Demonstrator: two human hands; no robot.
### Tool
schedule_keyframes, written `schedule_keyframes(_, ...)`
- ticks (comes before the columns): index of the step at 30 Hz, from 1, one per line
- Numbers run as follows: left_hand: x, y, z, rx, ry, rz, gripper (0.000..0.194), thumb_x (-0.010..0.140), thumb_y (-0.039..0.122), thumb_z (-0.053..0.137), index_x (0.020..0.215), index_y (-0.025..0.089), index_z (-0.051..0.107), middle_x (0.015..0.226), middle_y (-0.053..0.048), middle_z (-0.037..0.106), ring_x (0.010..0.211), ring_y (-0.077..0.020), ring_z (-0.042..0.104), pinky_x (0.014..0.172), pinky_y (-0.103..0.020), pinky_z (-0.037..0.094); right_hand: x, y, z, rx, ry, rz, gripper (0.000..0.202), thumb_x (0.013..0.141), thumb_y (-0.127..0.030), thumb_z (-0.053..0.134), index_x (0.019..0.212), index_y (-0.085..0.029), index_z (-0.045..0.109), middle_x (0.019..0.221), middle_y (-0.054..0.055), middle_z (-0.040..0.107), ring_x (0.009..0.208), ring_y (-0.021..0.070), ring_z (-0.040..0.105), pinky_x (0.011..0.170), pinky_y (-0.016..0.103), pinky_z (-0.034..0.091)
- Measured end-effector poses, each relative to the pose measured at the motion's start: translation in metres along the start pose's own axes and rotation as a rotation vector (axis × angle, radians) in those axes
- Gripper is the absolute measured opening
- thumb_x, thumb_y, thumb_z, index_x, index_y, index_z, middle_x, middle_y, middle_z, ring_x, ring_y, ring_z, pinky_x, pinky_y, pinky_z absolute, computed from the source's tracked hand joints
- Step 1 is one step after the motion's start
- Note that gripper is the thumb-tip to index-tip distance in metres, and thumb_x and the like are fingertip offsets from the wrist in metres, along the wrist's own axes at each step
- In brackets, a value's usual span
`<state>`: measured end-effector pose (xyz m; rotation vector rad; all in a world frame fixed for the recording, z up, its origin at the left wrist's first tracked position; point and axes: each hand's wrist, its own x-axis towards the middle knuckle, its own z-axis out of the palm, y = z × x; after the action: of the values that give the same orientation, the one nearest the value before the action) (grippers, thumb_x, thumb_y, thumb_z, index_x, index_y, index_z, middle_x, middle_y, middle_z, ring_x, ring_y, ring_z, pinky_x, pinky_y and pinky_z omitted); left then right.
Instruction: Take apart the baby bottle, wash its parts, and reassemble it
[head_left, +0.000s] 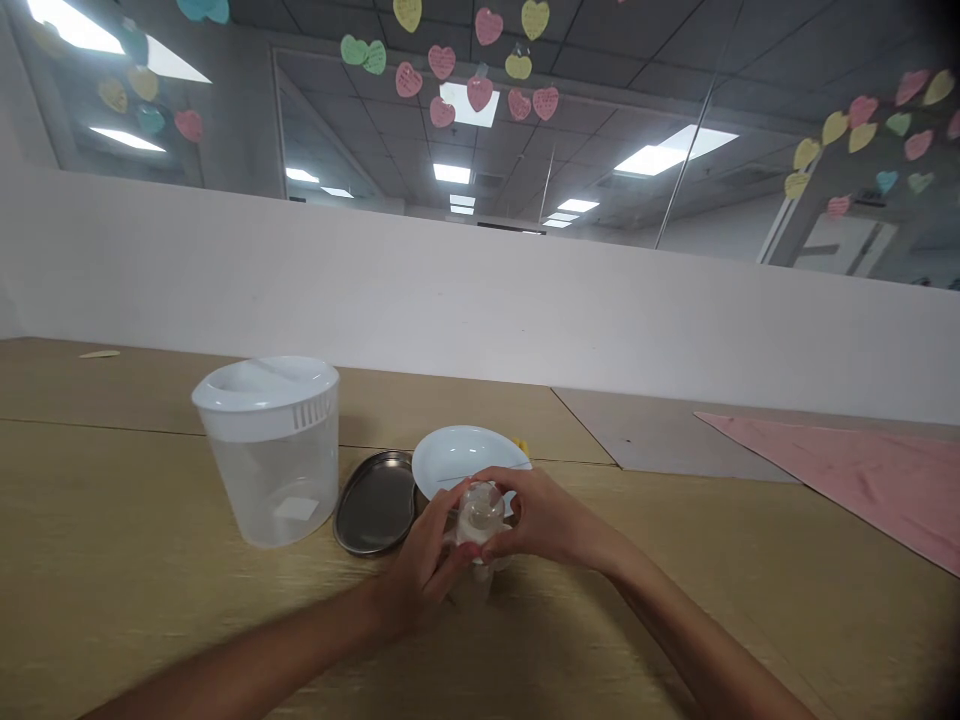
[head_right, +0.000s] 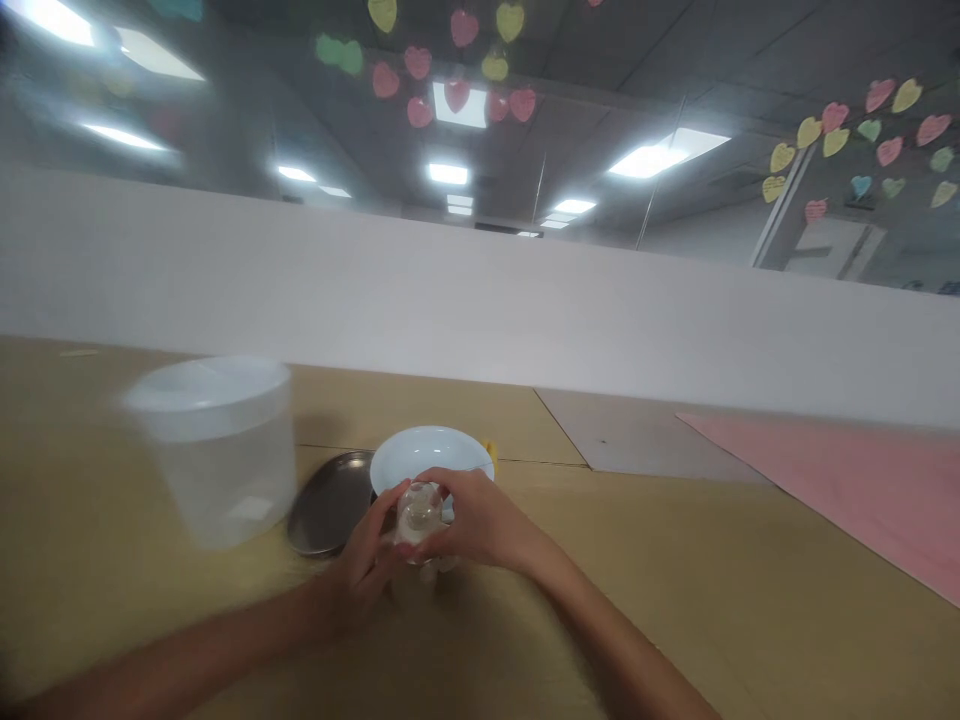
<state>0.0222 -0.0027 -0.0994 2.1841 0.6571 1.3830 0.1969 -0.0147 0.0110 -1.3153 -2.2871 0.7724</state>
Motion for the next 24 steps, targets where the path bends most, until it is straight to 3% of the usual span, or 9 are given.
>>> schedule_keyframes(10, -0.0016, -0.0033, 0.0028, 0.07, 0.025, 0.058, 0.055, 0.087, 0.025, 0.045, 0.137, 0.024, 0.023, 0.127, -0.01, 0.046, 0.115, -0.0228, 0.045, 0.096, -0.037, 0.038, -0.0007, 0.0003, 0.0007, -0.023, 0.012, 0.018, 0.052, 0.055, -0.035, 0.075, 0.104, -0.026, 0.059, 0.088, -0.001, 0.06, 0.069, 0.0122, 0.05, 0.055, 0.021, 0.034)
schedule_keyframes(24, -0.003, -0.0086, 0.0038, 0.05, 0.025, 0.026, 0.055, 0.086, 0.026, 0.047, 0.136, 0.023, 0.025, 0.126, -0.011, 0.048, 0.113, -0.0244, 0.047, 0.095, -0.039, 0.039, 0.0046, 0.0076, 0.0013, 0.013, 0.018, 0.014, 0.053, 0.047, -0.033, 0.079, 0.096, -0.024, 0.059, 0.08, -0.003, 0.06, 0.062, 0.0095, 0.046, 0.049, 0.018, 0.032)
